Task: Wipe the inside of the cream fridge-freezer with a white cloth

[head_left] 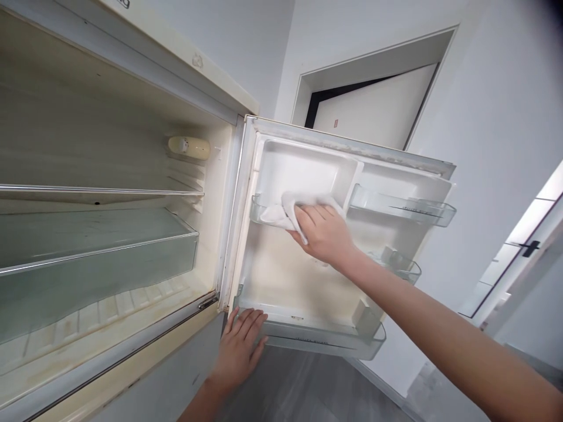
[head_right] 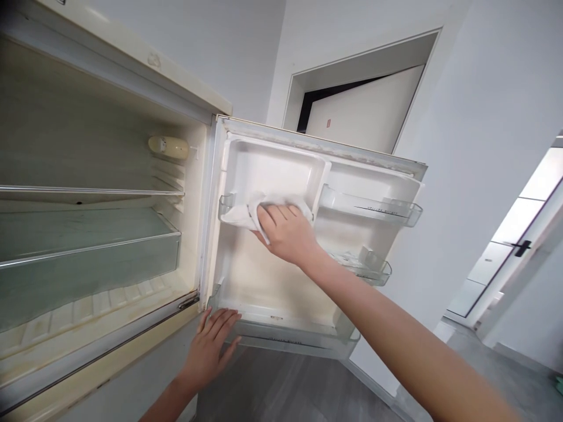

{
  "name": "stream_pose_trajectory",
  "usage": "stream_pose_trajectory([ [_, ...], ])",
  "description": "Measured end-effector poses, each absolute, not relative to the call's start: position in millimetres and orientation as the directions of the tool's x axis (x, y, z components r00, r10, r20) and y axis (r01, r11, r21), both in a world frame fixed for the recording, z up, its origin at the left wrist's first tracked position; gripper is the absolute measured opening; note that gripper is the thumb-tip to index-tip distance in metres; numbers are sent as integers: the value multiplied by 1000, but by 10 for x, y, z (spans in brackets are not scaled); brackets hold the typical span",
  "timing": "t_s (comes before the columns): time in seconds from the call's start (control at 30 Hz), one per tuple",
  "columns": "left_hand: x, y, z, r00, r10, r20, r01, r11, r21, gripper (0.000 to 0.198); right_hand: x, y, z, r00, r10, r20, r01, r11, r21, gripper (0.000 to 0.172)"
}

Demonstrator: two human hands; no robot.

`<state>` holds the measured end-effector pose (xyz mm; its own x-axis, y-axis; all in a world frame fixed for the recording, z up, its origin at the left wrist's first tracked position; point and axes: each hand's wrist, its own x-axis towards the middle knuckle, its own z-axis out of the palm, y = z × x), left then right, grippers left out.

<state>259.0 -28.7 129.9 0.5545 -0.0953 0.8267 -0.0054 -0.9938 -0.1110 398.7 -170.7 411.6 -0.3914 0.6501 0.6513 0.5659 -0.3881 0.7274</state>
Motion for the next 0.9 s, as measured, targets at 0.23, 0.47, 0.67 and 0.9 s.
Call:
stream_pose_trajectory([
  [0.23,2598,-330,1318,574,-67,816,-9,-997,-76,42,4303,-2116,4008,-377,540,753,659,-415,627,34],
  [0.47,2596,-398,1312,580,7,815,-3,-1000,11,36,4073,-1765,3663,-368,374,851,728,-453,514,56],
  [0.67,2588,-397,1314,584,13,811,-7,-1000,20,37,3932,-1300,3504,-284,685,671,703,-327,632,57],
  [0.9,2555,-330,1319,584,-33,811,-32,-999,-17,40,3580,-1023,3786,-204,777,595,806,-212,552,60],
])
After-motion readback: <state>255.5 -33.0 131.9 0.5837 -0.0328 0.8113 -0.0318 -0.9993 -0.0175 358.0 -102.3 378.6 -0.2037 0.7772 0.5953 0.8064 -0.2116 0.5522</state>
